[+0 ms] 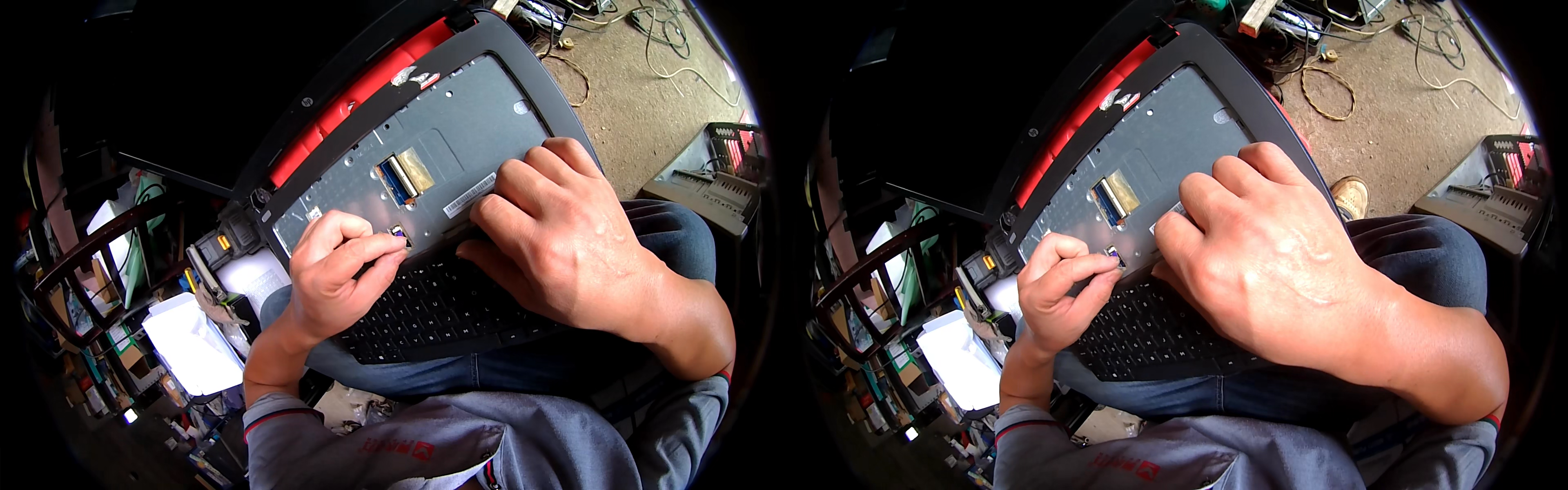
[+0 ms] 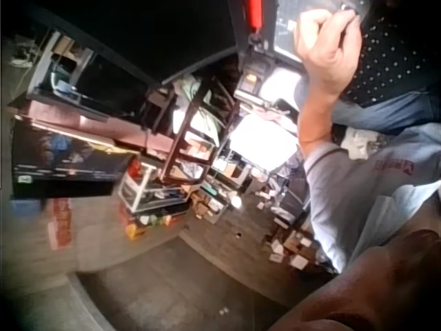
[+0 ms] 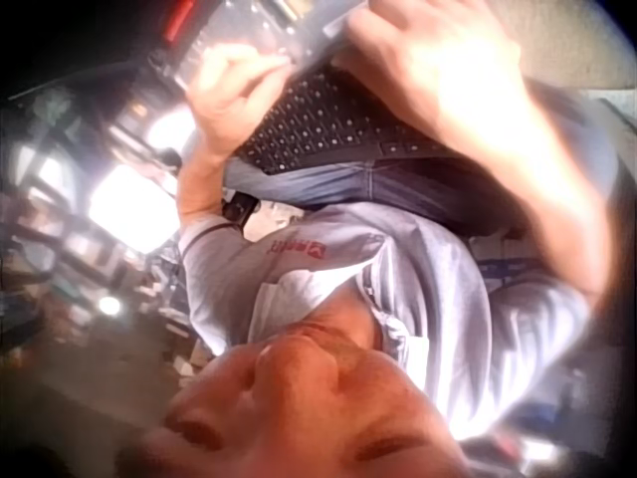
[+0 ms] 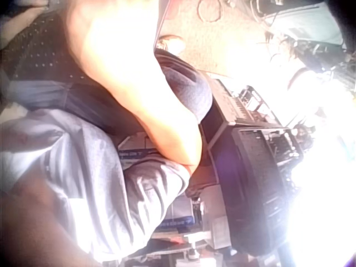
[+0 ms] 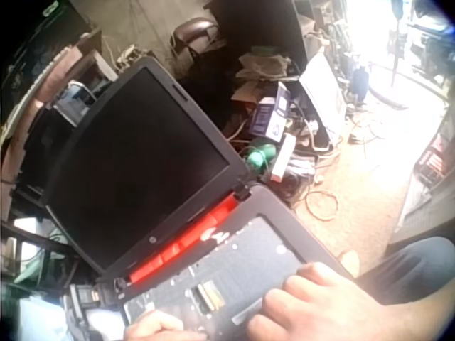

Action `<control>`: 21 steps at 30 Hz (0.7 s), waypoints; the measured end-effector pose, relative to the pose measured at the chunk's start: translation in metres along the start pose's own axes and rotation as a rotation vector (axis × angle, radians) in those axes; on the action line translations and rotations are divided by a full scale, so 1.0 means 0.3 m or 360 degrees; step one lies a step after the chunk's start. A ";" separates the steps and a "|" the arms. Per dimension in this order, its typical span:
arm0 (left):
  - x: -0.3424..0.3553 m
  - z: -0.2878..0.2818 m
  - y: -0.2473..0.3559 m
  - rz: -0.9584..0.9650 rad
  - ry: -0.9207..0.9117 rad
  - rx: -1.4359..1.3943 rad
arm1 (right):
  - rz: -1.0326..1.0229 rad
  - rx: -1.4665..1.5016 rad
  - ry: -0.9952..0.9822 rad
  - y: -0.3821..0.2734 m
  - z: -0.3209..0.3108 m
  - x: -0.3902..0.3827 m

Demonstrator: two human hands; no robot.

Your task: The person removes the keyboard from a laptop, uses a power drill to unscrew and remove a component from the internal chassis, and then reinstalls the keyboard. The person works while sitting on the floor in a cluttered room.

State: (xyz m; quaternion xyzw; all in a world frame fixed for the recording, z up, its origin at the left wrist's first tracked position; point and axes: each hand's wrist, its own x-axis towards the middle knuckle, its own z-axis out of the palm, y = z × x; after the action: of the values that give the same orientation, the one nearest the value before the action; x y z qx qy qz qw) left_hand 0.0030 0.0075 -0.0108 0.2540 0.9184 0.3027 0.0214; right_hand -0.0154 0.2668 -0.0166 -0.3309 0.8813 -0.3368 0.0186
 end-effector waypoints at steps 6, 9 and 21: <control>-0.002 0.002 0.004 -0.0009 -0.0005 0.0009 | 0.0012 0.0007 -0.0023 -0.002 -0.003 0.000; -0.007 0.001 -0.002 -0.0025 0.0025 -0.0010 | 0.0017 -0.0011 -0.0068 -0.002 -0.012 0.003; -0.018 -0.018 -0.012 -0.0060 0.0029 -0.0081 | -0.0032 -0.0084 -0.0011 -0.009 0.002 0.020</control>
State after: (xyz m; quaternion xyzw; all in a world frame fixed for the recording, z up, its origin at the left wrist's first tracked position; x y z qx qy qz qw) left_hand 0.0049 -0.0005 -0.0091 0.2333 0.9152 0.3277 0.0251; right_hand -0.0183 0.2611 -0.0143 -0.3414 0.8864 -0.3124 0.0096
